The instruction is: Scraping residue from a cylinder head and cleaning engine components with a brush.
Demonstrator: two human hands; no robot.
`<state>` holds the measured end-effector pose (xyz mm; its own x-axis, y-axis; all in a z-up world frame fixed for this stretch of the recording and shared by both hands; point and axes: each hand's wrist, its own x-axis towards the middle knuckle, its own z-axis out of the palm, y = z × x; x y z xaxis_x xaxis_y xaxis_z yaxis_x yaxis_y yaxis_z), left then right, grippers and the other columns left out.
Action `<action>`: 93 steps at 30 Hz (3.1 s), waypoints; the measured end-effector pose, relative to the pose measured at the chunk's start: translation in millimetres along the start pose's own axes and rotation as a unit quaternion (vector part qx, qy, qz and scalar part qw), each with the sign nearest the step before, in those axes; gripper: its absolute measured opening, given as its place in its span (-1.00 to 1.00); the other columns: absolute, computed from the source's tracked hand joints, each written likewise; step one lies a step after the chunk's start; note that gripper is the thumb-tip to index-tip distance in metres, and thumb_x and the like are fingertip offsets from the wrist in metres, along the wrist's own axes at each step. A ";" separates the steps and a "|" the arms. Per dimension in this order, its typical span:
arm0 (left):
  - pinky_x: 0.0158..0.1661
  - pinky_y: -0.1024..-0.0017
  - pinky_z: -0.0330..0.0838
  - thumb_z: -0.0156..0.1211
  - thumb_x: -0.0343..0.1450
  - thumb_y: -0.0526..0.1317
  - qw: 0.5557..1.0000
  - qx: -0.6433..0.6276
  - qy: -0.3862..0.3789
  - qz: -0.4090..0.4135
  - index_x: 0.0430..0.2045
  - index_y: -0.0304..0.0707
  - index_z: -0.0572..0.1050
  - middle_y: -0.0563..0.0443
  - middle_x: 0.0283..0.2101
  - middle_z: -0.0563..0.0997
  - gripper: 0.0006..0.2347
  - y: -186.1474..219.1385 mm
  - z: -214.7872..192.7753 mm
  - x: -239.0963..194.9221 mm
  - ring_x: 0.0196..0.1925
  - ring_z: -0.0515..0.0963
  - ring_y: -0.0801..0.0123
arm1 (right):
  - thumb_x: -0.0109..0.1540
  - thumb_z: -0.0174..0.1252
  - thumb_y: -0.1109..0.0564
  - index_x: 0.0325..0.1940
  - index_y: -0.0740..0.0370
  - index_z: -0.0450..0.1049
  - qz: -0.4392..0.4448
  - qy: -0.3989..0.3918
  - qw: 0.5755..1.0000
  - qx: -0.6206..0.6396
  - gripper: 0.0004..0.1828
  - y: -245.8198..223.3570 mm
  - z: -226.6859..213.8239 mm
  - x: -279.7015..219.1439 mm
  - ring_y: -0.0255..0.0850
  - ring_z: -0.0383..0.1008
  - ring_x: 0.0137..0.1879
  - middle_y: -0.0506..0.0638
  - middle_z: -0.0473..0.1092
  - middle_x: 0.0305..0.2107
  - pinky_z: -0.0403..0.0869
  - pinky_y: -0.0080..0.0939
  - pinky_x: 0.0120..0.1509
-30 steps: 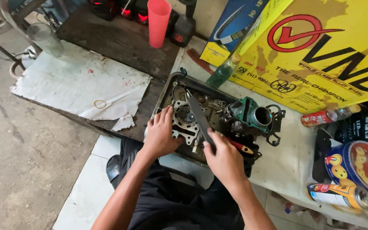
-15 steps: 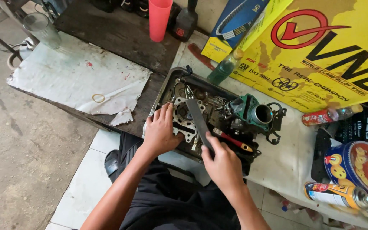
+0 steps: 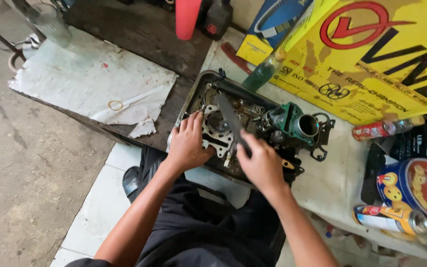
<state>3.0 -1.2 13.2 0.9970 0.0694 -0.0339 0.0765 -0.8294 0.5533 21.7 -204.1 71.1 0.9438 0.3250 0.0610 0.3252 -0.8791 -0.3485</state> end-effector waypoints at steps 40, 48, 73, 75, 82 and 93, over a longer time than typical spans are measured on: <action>0.21 -0.04 0.19 0.30 0.10 -0.07 0.997 -0.075 0.023 0.004 0.25 -0.33 0.12 -0.22 0.40 0.17 -0.20 2.4 -9.7 -0.4 0.39 0.18 0.01 | 0.18 0.24 -0.05 0.01 -0.20 0.57 -0.091 -0.013 0.995 0.025 -0.70 8.0 -26.9 7.1 0.15 0.62 -0.17 0.10 0.58 -0.36 0.59 0.14 -0.18; 0.17 0.03 0.25 0.30 0.06 0.02 0.998 -0.055 0.006 -0.002 0.22 -0.25 0.15 -0.11 0.37 0.22 -0.19 -3.2 -0.7 1.4 0.38 0.21 0.10 | 0.15 0.25 -0.02 0.03 -0.21 0.57 -0.076 -0.026 0.996 0.029 -0.66 -1.4 -39.7 -17.4 0.15 0.63 -0.20 0.10 0.58 -0.36 0.60 0.13 -0.20; 0.17 0.03 0.14 0.42 0.07 -0.06 0.987 -0.083 0.111 0.077 0.21 -0.43 0.20 -0.27 0.37 0.26 -0.18 -6.9 7.2 -2.9 0.33 0.27 -0.07 | 0.17 0.23 0.11 0.11 0.08 0.53 -0.024 0.014 1.000 -0.016 -0.60 -28.7 -36.0 -55.6 -0.06 0.50 -0.61 0.08 0.57 -0.42 0.45 -0.05 -0.57; 0.16 0.04 0.21 0.27 0.05 -0.07 0.991 -0.120 0.043 0.029 0.23 -0.30 0.17 -0.19 0.33 0.25 -0.21 -0.3 -7.0 -3.2 0.35 0.24 0.01 | 0.26 0.16 -0.06 0.17 -0.11 0.50 0.030 -0.013 0.999 0.014 -0.63 -23.2 -22.9 -30.4 0.26 0.61 -0.16 0.27 0.56 -0.28 0.60 0.27 -0.19; 0.18 0.01 0.15 0.31 0.10 -0.13 0.989 -0.135 0.035 0.043 0.25 -0.32 0.15 -0.20 0.36 0.23 -0.22 0.7 -9.8 -6.1 0.35 0.21 0.00 | 0.28 0.14 -0.01 0.20 -0.07 0.51 0.043 -0.003 0.999 0.020 -0.61 -24.0 -15.0 0.8 0.21 0.63 -0.18 0.26 0.56 -0.30 0.61 0.16 -0.21; 0.24 0.00 0.31 0.24 0.43 -0.30 0.841 -0.536 0.050 -0.044 0.01 -0.21 0.54 -0.11 0.12 0.61 -0.74 -21.2 -22.4 3.0 0.28 0.52 0.23 | 0.23 0.17 -0.09 0.25 -0.20 0.48 0.047 -0.010 0.999 0.003 -0.53 -28.5 -19.4 -41.0 0.13 0.63 -0.21 0.16 0.54 -0.37 0.62 0.11 -0.26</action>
<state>4.1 29.0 19.9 0.9780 0.1953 -0.0736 0.0432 0.1553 0.9869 -25.1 -199.1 96.7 0.9687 0.2481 0.0099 0.2352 -0.9041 -0.3567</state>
